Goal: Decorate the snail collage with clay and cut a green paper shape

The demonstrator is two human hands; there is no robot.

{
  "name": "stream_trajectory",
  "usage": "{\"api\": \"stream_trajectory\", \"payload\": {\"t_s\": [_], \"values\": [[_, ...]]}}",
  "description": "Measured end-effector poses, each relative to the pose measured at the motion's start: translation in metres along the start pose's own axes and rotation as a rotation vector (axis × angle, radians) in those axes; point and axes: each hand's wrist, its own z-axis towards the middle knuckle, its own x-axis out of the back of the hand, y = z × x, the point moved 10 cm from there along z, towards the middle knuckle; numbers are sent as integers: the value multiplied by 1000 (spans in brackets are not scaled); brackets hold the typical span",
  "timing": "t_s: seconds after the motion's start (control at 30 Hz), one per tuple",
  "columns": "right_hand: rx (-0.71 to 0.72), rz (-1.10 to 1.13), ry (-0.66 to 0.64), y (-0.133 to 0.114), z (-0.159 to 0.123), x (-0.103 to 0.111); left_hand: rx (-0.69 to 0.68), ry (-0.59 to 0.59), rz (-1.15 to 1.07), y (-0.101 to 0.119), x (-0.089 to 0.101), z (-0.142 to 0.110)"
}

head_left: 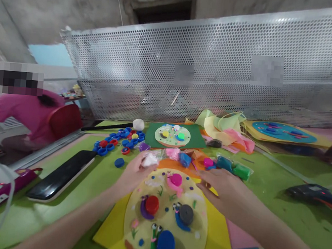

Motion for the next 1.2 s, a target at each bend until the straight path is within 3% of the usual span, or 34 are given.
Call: {"api": "stream_trajectory", "payload": {"t_s": [0.07, 0.17, 0.3, 0.57, 0.8, 0.9, 1.03, 1.2], "values": [[82, 121, 57, -20, -1, 5, -16, -76, 10, 10, -13, -11], [130, 297, 100, -38, -5, 8, -110, -310, 26, 33, -43, -34], [128, 392, 121, -40, -9, 9, -183, -418, 119, 48, -57, -54], [211, 420, 63, -47, -10, 7, -233, -449, 200, 52, -63, -62], [126, 358, 78, -41, -8, 2, -372, -419, 335, 64, -64, -71], [213, 310, 143, -50, -12, 8, -451, -406, 439, 64, -67, -75], [350, 160, 128, -69, -18, 9, -570, -381, 534, 67, -71, -81], [426, 17, 196, -83, -20, 14, -668, -344, 589, 74, -73, -87]]}}
